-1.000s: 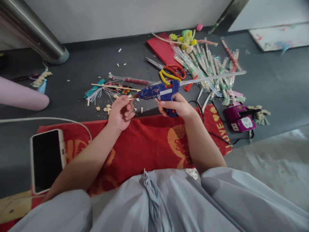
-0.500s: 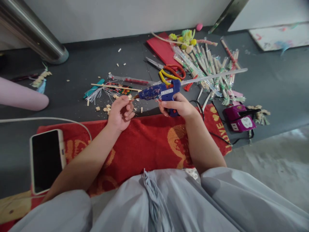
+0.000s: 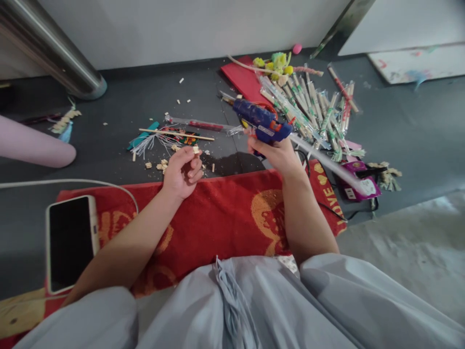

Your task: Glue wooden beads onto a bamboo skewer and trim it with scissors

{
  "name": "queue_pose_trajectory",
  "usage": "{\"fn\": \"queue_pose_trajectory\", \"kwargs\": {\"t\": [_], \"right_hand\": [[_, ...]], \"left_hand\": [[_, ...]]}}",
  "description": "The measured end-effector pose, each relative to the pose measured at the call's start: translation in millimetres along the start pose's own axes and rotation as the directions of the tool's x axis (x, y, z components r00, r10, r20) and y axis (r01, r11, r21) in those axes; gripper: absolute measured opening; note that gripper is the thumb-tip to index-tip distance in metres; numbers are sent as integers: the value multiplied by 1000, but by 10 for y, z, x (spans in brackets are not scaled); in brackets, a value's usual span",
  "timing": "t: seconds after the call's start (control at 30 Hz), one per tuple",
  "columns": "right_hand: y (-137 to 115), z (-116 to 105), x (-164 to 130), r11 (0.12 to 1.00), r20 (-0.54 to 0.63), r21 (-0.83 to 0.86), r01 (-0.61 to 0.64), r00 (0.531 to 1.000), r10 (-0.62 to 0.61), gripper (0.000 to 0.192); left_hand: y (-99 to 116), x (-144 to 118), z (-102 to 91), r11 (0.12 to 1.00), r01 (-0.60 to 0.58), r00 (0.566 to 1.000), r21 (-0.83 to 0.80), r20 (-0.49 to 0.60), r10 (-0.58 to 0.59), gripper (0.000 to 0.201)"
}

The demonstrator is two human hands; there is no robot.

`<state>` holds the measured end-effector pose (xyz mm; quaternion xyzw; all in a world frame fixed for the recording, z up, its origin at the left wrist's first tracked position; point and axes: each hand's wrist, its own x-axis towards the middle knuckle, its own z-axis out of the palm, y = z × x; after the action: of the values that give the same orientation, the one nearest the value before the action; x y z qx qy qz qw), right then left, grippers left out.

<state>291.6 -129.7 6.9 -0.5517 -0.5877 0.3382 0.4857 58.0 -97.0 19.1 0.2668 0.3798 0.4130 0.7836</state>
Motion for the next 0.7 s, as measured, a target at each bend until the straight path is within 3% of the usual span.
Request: {"fn": "queue_pose_trajectory", "kwargs": {"t": [0.07, 0.13, 0.23, 0.43, 0.7], "right_hand": [[110, -42, 30, 954, -116, -294, 54, 989, -91, 34], [181, -75, 46, 825, -20, -553, 116, 988, -152, 35], [178, -69, 42, 646, 79, -751, 135, 990, -115, 41], [29, 81, 29, 443, 37, -896, 28, 999, 12, 48], [-160, 98, 35, 293, 135, -951, 99, 985, 104, 48]], "left_hand": [[4, -12, -1, 1000, 2, 1000, -1, 16, -2, 14], [7, -25, -7, 1000, 11, 998, -13, 57, -11, 15], [5, -40, -17, 999, 33, 993, -8, 117, -32, 16], [-14, -34, -38, 999, 38, 988, 4, 152, -38, 14], [-23, -2, -73, 997, 74, 986, -32, 155, -68, 16]]}}
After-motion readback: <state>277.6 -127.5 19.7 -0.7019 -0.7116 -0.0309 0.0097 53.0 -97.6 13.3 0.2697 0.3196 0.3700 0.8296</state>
